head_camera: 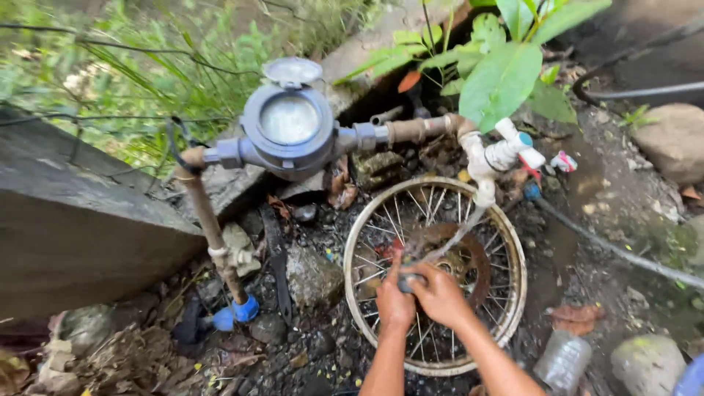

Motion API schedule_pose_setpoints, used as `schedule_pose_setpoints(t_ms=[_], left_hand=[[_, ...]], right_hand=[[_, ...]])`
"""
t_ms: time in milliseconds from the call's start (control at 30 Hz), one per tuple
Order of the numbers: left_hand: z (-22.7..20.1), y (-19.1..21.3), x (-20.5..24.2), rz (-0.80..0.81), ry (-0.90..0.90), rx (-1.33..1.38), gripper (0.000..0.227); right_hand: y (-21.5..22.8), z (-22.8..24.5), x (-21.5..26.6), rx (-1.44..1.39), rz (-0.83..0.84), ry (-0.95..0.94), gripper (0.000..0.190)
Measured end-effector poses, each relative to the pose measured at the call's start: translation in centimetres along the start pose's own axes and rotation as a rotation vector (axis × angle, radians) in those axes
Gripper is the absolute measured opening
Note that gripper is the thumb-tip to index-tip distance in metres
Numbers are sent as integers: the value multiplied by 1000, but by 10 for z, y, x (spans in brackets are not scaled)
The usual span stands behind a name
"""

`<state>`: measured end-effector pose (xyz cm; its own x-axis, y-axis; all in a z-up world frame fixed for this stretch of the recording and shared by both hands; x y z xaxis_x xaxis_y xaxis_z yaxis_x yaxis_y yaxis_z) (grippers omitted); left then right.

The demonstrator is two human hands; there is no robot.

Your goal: Cleaning a motorcycle wheel rim and brake disc using water and a scrubbing material

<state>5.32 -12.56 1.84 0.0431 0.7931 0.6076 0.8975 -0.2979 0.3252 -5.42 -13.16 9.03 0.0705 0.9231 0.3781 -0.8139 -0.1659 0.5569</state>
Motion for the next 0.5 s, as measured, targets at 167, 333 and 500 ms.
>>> schedule_pose_setpoints(t_ms=[167,333,500], left_hand=[[-22,15,26,-147,-91,193,66],[-18,14,7,-195,-166,471,49],[-50,24,-4,-360,-359,200,35]], right_hand=[[48,-21,15,15,-228,-140,21],[26,-39,17,-250,-77,-10,42],[18,-130,35,574,-411,-142,63]])
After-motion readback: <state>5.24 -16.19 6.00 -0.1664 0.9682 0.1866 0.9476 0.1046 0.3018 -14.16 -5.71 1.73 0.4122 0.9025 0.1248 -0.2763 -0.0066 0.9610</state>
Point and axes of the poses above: each hand's wrist, its own x-axis away from the middle knuckle, its own y-axis out of the back of the hand, z = x × y, the point moved 6 cm from there along -x, towards the middle knuckle, and after that the axes turned 5 degrees about -x, right-handed, at the moved point
